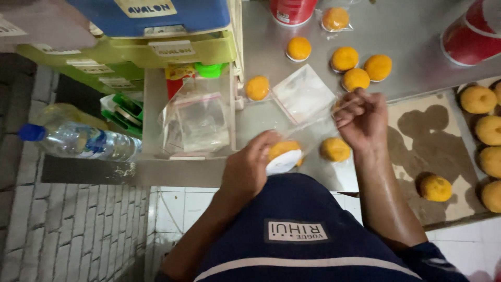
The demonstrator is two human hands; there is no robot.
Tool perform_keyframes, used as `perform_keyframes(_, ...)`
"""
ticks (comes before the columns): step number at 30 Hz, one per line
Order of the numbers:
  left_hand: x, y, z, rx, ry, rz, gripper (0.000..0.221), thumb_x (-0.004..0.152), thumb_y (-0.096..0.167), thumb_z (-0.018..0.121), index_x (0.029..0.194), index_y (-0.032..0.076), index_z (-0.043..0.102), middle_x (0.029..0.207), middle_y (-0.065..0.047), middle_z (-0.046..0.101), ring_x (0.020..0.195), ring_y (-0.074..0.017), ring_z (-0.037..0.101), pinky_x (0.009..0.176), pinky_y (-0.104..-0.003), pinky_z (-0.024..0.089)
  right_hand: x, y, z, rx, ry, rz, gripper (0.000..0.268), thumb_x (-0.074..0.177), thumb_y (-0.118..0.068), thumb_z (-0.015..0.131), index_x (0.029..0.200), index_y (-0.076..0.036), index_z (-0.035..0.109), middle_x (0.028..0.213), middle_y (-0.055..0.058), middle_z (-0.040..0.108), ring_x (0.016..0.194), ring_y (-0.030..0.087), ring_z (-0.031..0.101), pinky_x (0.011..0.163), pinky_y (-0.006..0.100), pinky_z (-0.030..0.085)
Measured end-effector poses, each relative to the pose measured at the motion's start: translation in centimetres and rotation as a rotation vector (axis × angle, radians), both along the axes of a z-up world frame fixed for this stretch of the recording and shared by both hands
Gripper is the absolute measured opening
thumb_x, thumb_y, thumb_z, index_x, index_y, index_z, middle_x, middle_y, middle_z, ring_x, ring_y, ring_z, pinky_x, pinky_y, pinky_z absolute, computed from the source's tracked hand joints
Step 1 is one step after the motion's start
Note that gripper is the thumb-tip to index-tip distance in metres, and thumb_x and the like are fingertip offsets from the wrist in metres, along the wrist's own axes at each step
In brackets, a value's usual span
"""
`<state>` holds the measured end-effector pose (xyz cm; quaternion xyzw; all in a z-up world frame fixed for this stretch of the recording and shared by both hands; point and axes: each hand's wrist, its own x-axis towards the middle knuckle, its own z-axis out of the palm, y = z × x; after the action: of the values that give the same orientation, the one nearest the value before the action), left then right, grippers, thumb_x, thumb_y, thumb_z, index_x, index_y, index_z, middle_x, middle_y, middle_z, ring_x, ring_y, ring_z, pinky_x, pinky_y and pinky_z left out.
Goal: The person is individually packaging yellow donuts into small plastic bags at a bakery work station.
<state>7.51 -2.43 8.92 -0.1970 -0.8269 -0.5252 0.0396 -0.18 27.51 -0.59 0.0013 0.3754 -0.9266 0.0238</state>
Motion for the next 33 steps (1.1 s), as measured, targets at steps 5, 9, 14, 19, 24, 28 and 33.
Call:
perform_keyframes(5,0.0,-2.1,1.2,0.056,0.193,0.228,0.033,0.106,0.022,0.049,0.133,0.011,0.064,0.112,-0.004,0.080,0.098,-0.0293,0.077,0.084,-0.041,0.062,7.1,5.5,-4.8,2.157,0.283,-0.386,0.053,0.082,-0.004,0.060,0.133,-0.003,0.073,0.129,0.027,0.068,0.108,0.049,0.063,0.090,0.055,0.047)
perform_keyframes(9,-0.4,-2.1,2.1,0.158,0.151,0.176,0.037,0.106,0.019,0.046,0.139,0.006,0.057,0.112,-0.010,0.079,0.101,-0.0285,0.077,0.086,-0.041,0.063,13.8,5.4,-7.8,1.900,0.228,-0.240,0.017,0.084,-0.015,0.070,0.098,-0.014,0.078,0.100,0.011,0.076,0.094,0.039,0.071,0.080,0.045,0.056)
perform_keyframes(14,-1.1,-0.9,4.2,0.216,0.165,0.095,0.036,0.108,0.017,0.042,0.133,0.000,0.061,0.116,-0.015,0.077,0.109,-0.0311,0.075,0.094,-0.044,0.062,15.7,0.8,-2.6,1.322,0.128,-0.191,0.015,0.084,-0.005,0.068,0.071,-0.008,0.075,0.089,0.014,0.075,0.086,0.031,0.072,0.074,0.039,0.057)
perform_keyframes(19,0.0,1.5,2.4,0.592,-0.201,-0.068,0.048,0.108,0.019,0.042,0.151,-0.004,0.037,0.110,-0.027,0.074,0.103,-0.0361,0.074,0.091,-0.050,0.061,12.2,-3.0,4.1,0.762,0.223,-0.095,0.046,0.085,-0.028,0.071,0.110,0.010,0.065,0.099,0.022,0.068,0.090,0.029,0.068,0.074,0.039,0.058)
perform_keyframes(24,0.8,1.9,2.0,0.726,-0.401,-0.083,0.055,0.107,0.022,0.046,0.157,0.001,0.032,0.116,-0.030,0.071,0.109,-0.0407,0.071,0.092,-0.053,0.059,9.9,-6.5,8.1,0.388,0.392,-0.058,0.025,0.084,-0.007,0.071,0.091,0.011,0.056,0.080,0.020,0.057,0.074,0.026,0.062,0.061,0.033,0.052)
perform_keyframes(28,1.8,1.2,0.0,0.786,-0.476,-0.082,0.057,0.107,0.020,0.050,0.159,0.001,0.033,0.120,-0.029,0.071,0.111,-0.0350,0.070,0.098,-0.050,0.058,10.4,-7.3,6.3,0.297,0.296,-0.070,0.012,0.088,0.004,0.065,0.088,0.005,0.053,0.079,0.020,0.057,0.072,0.024,0.062,0.057,0.029,0.049)
perform_keyframes(33,2.1,1.2,-2.3,0.956,-0.520,-0.144,0.052,0.102,0.015,0.062,0.147,-0.007,0.051,0.123,-0.031,0.069,0.117,-0.0349,0.068,0.100,-0.051,0.056,11.1,-6.8,5.2,0.289,0.218,-0.155,0.015,0.094,0.006,0.061,0.087,0.001,0.048,0.081,0.020,0.059,0.072,0.026,0.069,0.055,0.025,0.050)
